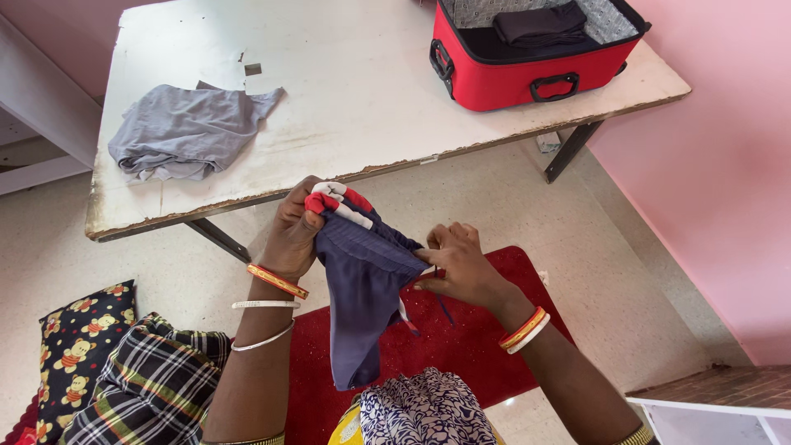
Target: The person folds clothes and packs them into a suitcase. The person folds a pair of pants and places them into the suitcase. Then the person folds a shirt and a t-shirt and places them into the suitcase.
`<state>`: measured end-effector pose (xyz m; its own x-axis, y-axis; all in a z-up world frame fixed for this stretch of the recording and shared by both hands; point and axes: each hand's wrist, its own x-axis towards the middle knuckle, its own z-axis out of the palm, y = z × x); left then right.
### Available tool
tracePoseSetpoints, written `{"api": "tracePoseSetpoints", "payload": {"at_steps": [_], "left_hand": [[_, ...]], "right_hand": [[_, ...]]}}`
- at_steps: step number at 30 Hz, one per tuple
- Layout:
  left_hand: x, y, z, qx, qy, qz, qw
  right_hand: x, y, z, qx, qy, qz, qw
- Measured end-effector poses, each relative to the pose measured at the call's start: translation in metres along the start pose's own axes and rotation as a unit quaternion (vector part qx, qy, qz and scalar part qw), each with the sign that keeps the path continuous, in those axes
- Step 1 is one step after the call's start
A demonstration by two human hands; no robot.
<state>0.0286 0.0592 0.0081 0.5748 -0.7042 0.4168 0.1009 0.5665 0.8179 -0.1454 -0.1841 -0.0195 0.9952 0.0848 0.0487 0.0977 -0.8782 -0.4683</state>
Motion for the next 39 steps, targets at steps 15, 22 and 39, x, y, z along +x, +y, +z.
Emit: {"api": "tracePoseSetpoints", "payload": {"at_steps": [15,22,39], "left_hand": [[-0.01,0.062,-0.009,0.349,0.171,0.098,0.916],[0.02,0.102,0.007,0.558,0.118,0.129,0.811],[0.033,0.003,0.074,0.535,0.088,0.111,0.833]], "right_hand": [[0.0,-0.007,-0.144,0.175,0.227,-0.117,0.951],[0.026,-0.024,-0.164,0.225,0.268,-0.034,0.936],[0.055,-0.076,-0.131,0.091,0.182,-0.11,0.973]]}}
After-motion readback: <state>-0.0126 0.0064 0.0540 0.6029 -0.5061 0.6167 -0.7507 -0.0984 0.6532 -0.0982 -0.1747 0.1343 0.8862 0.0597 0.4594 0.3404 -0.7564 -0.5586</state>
